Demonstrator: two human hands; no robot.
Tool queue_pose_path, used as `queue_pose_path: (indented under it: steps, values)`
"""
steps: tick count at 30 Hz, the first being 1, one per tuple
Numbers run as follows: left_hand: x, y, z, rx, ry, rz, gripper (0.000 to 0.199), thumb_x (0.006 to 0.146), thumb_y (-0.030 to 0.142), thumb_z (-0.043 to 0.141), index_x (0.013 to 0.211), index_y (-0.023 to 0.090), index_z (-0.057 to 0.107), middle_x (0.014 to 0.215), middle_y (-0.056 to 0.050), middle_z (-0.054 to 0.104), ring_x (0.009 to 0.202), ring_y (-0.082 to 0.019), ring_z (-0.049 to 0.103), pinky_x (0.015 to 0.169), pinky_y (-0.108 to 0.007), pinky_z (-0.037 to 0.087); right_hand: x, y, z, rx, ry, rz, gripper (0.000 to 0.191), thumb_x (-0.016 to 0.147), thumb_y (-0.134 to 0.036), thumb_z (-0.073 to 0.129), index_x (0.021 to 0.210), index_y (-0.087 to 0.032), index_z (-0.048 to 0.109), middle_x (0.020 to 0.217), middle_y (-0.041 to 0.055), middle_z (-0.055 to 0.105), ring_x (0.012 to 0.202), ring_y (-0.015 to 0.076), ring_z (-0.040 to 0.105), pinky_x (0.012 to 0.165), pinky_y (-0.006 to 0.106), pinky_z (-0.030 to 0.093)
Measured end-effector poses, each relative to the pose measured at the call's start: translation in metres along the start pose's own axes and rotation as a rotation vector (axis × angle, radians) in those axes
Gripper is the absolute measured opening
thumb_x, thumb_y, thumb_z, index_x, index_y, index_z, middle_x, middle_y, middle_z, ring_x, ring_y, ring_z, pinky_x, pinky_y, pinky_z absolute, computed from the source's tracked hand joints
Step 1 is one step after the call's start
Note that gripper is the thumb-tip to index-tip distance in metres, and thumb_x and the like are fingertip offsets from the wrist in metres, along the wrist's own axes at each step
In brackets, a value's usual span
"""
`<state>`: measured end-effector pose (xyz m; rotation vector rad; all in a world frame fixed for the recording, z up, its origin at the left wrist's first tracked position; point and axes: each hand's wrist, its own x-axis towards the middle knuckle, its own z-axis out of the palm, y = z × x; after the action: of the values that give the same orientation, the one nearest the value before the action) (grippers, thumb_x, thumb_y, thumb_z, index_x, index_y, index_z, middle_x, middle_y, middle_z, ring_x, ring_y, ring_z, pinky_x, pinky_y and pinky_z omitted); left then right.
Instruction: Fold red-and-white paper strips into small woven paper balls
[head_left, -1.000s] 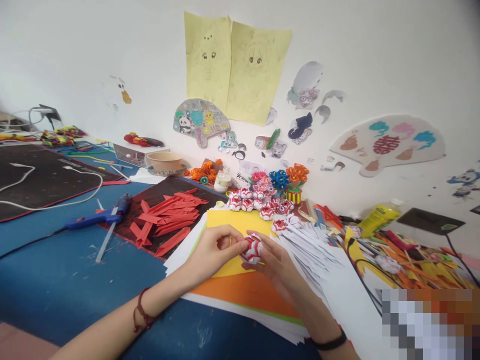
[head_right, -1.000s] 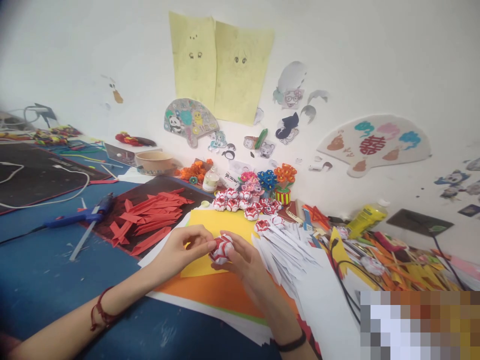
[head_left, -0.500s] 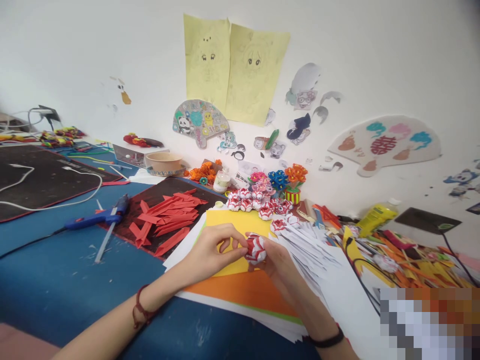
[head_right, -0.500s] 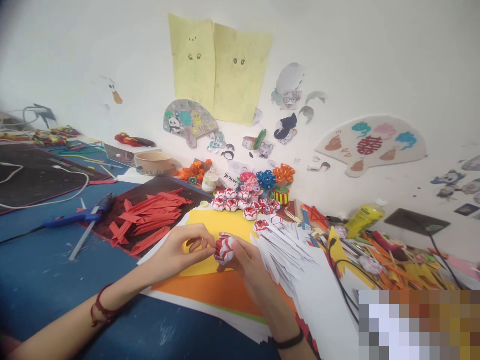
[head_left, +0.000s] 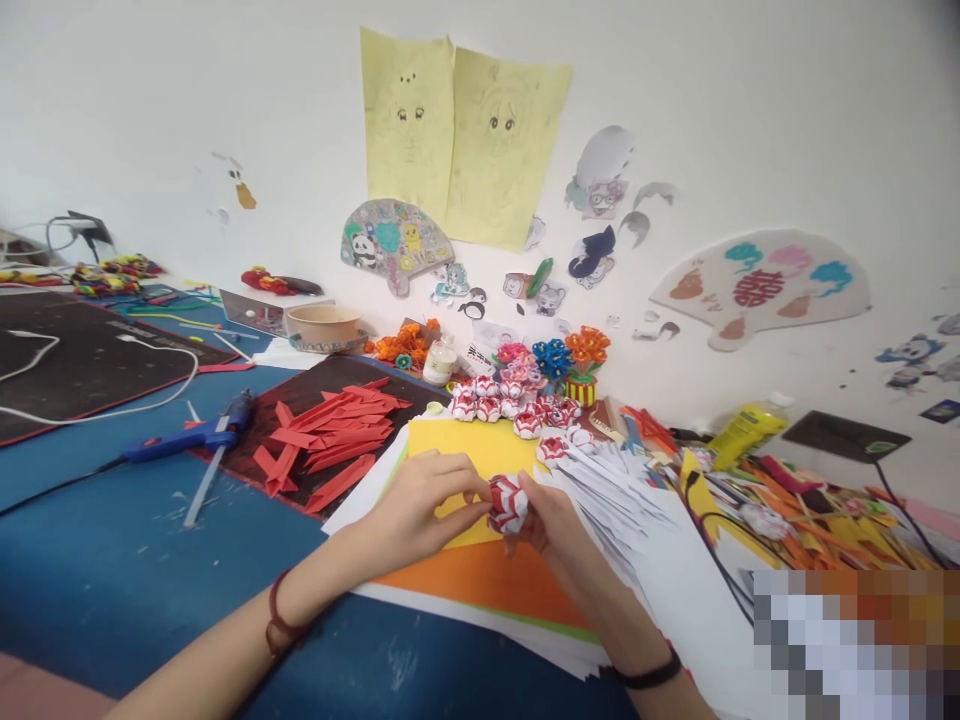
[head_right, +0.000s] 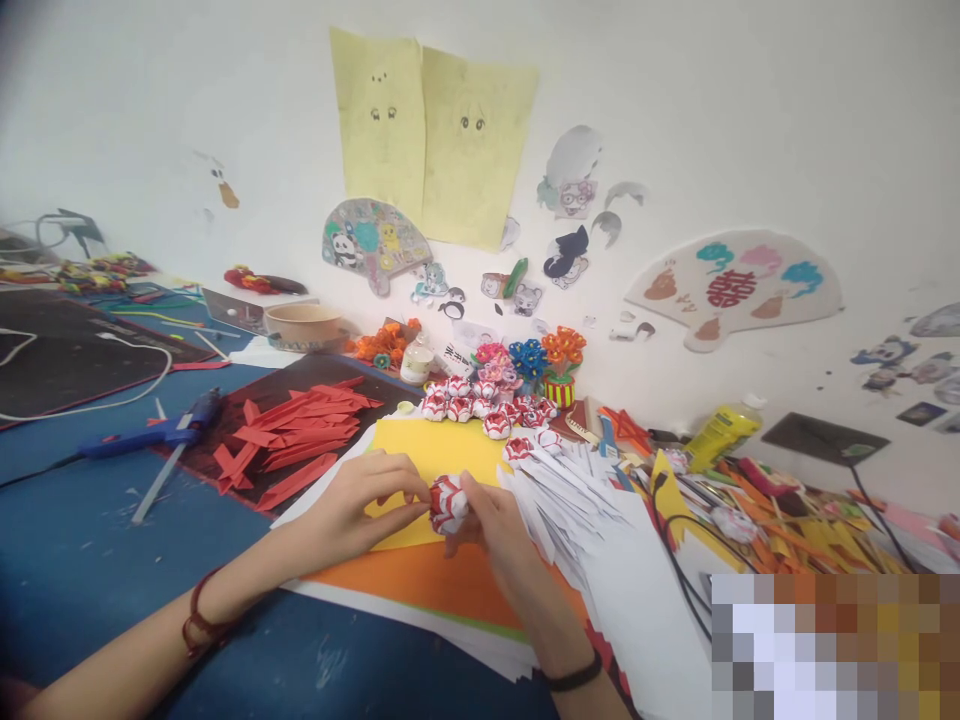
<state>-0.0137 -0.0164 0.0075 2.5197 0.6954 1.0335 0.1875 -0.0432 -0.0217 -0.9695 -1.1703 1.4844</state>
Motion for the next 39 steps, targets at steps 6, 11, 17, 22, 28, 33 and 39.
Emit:
queue_pose_path:
  steps: [6, 11, 17, 22, 28, 33, 39]
  values:
    - [0.001, 0.003, 0.003, -0.153, -0.019, -0.162, 0.013, 0.09, 0.025, 0.056, 0.084, 0.017, 0.065, 0.075, -0.001, 0.061, 0.065, -0.011, 0.051, 0.06, -0.022, 0.037, -0.003, 0.0, 0.002, 0.027, -0.047, 0.1, 0.064, 0.085, -0.07, 0.05, 0.083, -0.011, 0.073, 0.067, 0.0074, 0.068, 0.05, 0.0131, 0.06, 0.049, 0.025, 0.052]
    - [0.003, 0.002, 0.005, -0.316, 0.007, -0.309, 0.017, 0.089, 0.028, 0.058, 0.082, 0.015, 0.066, 0.07, 0.0, 0.058, 0.062, -0.01, 0.048, 0.057, -0.021, 0.036, -0.005, -0.002, 0.007, 0.101, -0.1, 0.067, 0.06, 0.089, -0.066, 0.047, 0.102, -0.012, 0.071, 0.087, 0.0118, 0.072, 0.072, 0.0199, 0.068, 0.065, 0.033, 0.055]
    - [0.003, 0.001, 0.004, -0.354, 0.091, -0.443, 0.026, 0.086, 0.038, 0.063, 0.079, 0.013, 0.067, 0.064, 0.001, 0.056, 0.059, -0.01, 0.042, 0.054, -0.022, 0.032, -0.007, -0.008, 0.006, 0.131, -0.188, 0.031, 0.051, 0.089, -0.057, 0.056, 0.123, -0.019, 0.062, 0.11, 0.0118, 0.068, 0.091, 0.0209, 0.066, 0.081, 0.037, 0.053]
    - [0.002, 0.0, 0.006, -0.386, 0.124, -0.443, 0.026, 0.086, 0.039, 0.064, 0.079, 0.014, 0.068, 0.066, -0.001, 0.06, 0.058, -0.01, 0.042, 0.054, -0.022, 0.031, -0.009, -0.009, 0.006, 0.139, -0.262, 0.038, 0.05, 0.085, -0.048, 0.067, 0.128, -0.024, 0.058, 0.112, 0.0099, 0.066, 0.091, 0.0211, 0.067, 0.083, 0.041, 0.053]
    - [0.002, 0.004, 0.0, -0.353, 0.177, -0.364, 0.024, 0.089, 0.036, 0.061, 0.082, 0.014, 0.068, 0.074, -0.003, 0.064, 0.062, -0.011, 0.047, 0.056, -0.022, 0.035, -0.007, -0.003, 0.003, 0.129, -0.214, -0.014, 0.049, 0.084, -0.046, 0.071, 0.125, -0.022, 0.061, 0.11, 0.009, 0.066, 0.09, 0.0196, 0.067, 0.081, 0.035, 0.053]
    - [0.002, 0.007, -0.004, -0.239, 0.163, -0.209, 0.018, 0.088, 0.029, 0.063, 0.081, 0.014, 0.07, 0.071, -0.002, 0.062, 0.062, -0.011, 0.05, 0.058, -0.023, 0.037, -0.006, -0.001, 0.002, 0.09, -0.182, -0.04, 0.047, 0.084, -0.046, 0.07, 0.124, -0.022, 0.062, 0.114, 0.01, 0.065, 0.093, 0.02, 0.064, 0.079, 0.034, 0.052]
    - [-0.001, 0.004, -0.001, -0.091, 0.186, -0.109, 0.012, 0.089, 0.023, 0.062, 0.085, 0.016, 0.072, 0.071, -0.002, 0.064, 0.063, -0.01, 0.051, 0.059, -0.023, 0.035, -0.005, -0.003, -0.001, 0.038, -0.163, -0.049, 0.047, 0.086, -0.048, 0.067, 0.124, -0.021, 0.063, 0.11, 0.0103, 0.066, 0.091, 0.0188, 0.061, 0.074, 0.03, 0.049]
